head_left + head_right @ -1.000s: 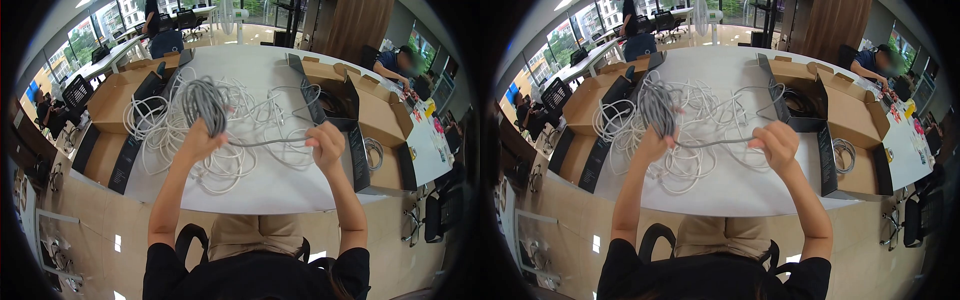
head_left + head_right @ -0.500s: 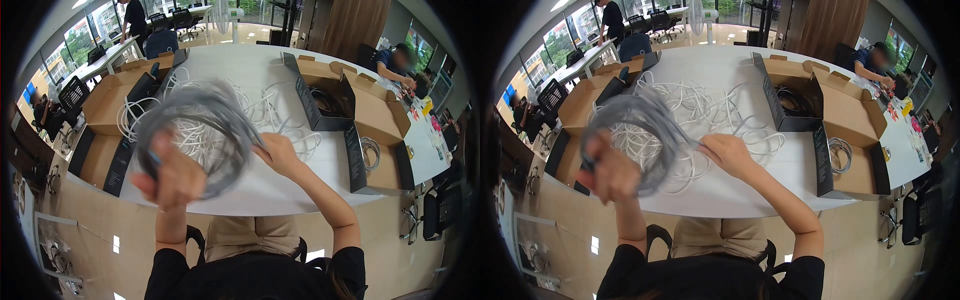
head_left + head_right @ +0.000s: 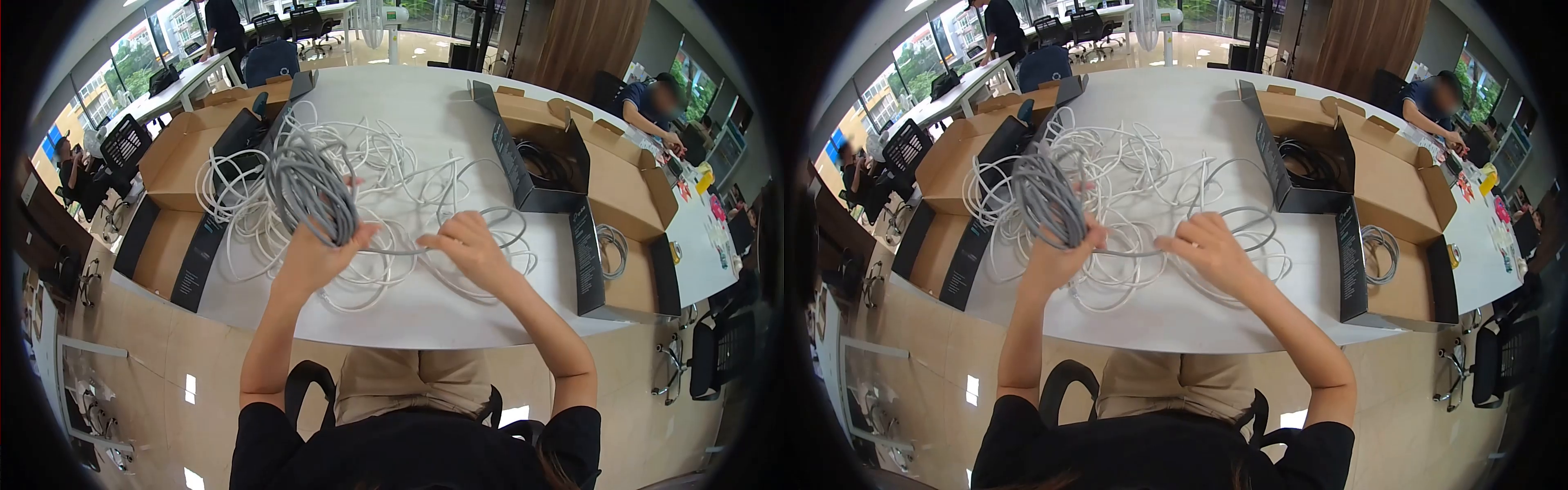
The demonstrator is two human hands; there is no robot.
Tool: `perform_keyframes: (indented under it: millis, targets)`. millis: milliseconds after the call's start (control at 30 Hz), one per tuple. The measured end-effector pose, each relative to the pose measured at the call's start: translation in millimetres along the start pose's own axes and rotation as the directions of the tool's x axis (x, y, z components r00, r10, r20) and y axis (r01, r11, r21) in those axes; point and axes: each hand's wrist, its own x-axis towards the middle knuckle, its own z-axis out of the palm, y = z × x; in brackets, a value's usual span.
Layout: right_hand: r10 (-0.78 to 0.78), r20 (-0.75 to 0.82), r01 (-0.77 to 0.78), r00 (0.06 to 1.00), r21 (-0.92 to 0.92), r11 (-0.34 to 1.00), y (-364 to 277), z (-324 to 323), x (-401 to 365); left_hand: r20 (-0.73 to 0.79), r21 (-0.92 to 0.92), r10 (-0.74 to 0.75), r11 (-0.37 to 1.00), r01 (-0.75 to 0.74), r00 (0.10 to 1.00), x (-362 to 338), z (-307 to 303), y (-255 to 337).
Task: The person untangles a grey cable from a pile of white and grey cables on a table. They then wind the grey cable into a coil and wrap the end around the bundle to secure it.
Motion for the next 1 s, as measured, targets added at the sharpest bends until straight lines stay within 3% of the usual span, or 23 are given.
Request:
perform_keyframes:
  millis: [33, 100, 133, 200, 233, 300, 400, 467, 500, 600, 700, 800, 867, 900, 967, 1000]
  targets:
    - [-0.005, -0.041, 0.005, 0.999, -0.013, 1.0, 4.6, -2.4, 3.3, 0.011, 0.106, 0.085, 0.991, -0.085, 0.996, -2.6, 1.9, -3.6]
    - [-0.049, -0.115, 0.047, 0.992, -0.023, 0.999, 9.5, -3.0, 10.4, 0.115, 0.18, 0.081, 0.979, -0.101, 0.99, -10.4, 5.6, -4.0]
    - [-0.07, -0.15, 0.067, 0.986, -0.029, 0.997, 11.4, -3.3, 14.1, 0.259, 0.172, -0.082, 0.984, 0.037, 0.962, -9.5, 5.0, 5.6]
    - [-0.123, -0.24, 0.129, 0.963, 0.012, 0.992, 14.1, -6.9, 27.4, 0.518, 0.214, -0.371, 0.929, 0.303, 0.771, -7.0, 1.2, 30.7]
    - [-0.148, -0.287, 0.163, 0.946, 0.029, 0.986, 15.5, -8.0, 35.1, 0.55, 0.089, -0.231, 0.972, 0.218, 0.802, -9.9, 2.9, 23.6]
    - [-0.191, -0.323, 0.201, 0.927, -0.001, 0.98, 17.8, -7.1, 49.4, 0.6, -0.137, -0.164, 0.943, 0.302, 0.783, -15.7, 6.1, 19.0]
    - [-0.16, -0.33, 0.173, 0.93, 0.01, 0.985, 22.7, 4.2, 60.8, 0.631, -0.484, -0.039, 0.761, 0.432, 0.775, -21.8, -0.7, 18.7]
    - [-0.129, -0.339, 0.147, 0.932, 0.028, 0.989, 21.8, 7.7, 66.8, 0.598, -0.694, 0.061, 0.537, 0.479, 0.799, -23.3, -4.7, 11.6]
    - [-0.125, -0.354, 0.146, 0.927, 0.032, 0.989, 19.2, 5.0, 71.6, 0.481, -0.845, 0.201, 0.364, 0.391, 0.853, -20.8, -1.8, 7.3]
    - [-0.058, -0.378, 0.055, 0.924, -0.019, 0.998, 29.0, 7.6, 74.3, 0.357, -0.907, 0.501, -0.017, 0.421, 0.788, -6.8, -13.5, 8.2]
    - [-0.028, -0.303, 0.001, 0.953, -0.09, 0.996, 42.5, 23.5, 73.1, 0.19, -0.878, 0.637, -0.23, 0.42, 0.747, 4.2, -28.4, 20.9]
    - [-0.004, -0.204, -0.029, 0.979, -0.157, 0.987, 46.7, 49.4, 66.9, -0.048, -0.72, 0.657, -0.545, 0.43, 0.752, 12.5, -33.1, 34.2]
    - [0.011, -0.108, -0.023, 0.994, -0.107, 0.994, 39.7, 58.6, 65.1, -0.202, -0.762, 0.436, -0.632, 0.138, 0.877, 14.8, -36.0, 52.0]
    - [0.0, -0.036, -0.001, 0.999, -0.037, 0.999, 35.2, 58.8, 65.9, -0.289, -0.764, 0.315, -0.646, -0.019, 0.904, 15.6, -36.2, 56.4]
    - [-0.001, 0.068, -0.005, 0.998, 0.081, 0.997, 28.6, 56.6, 69.5, -0.339, -0.933, 0.305, -0.233, -0.275, 0.89, 19.5, -38.0, 50.8]
    - [0.017, 0.071, -0.023, 0.997, 0.083, 0.996, 29.5, 55.1, 70.2, -0.358, -0.926, 0.312, 0.005, -0.378, 0.88, 22.3, -39.5, 48.7]
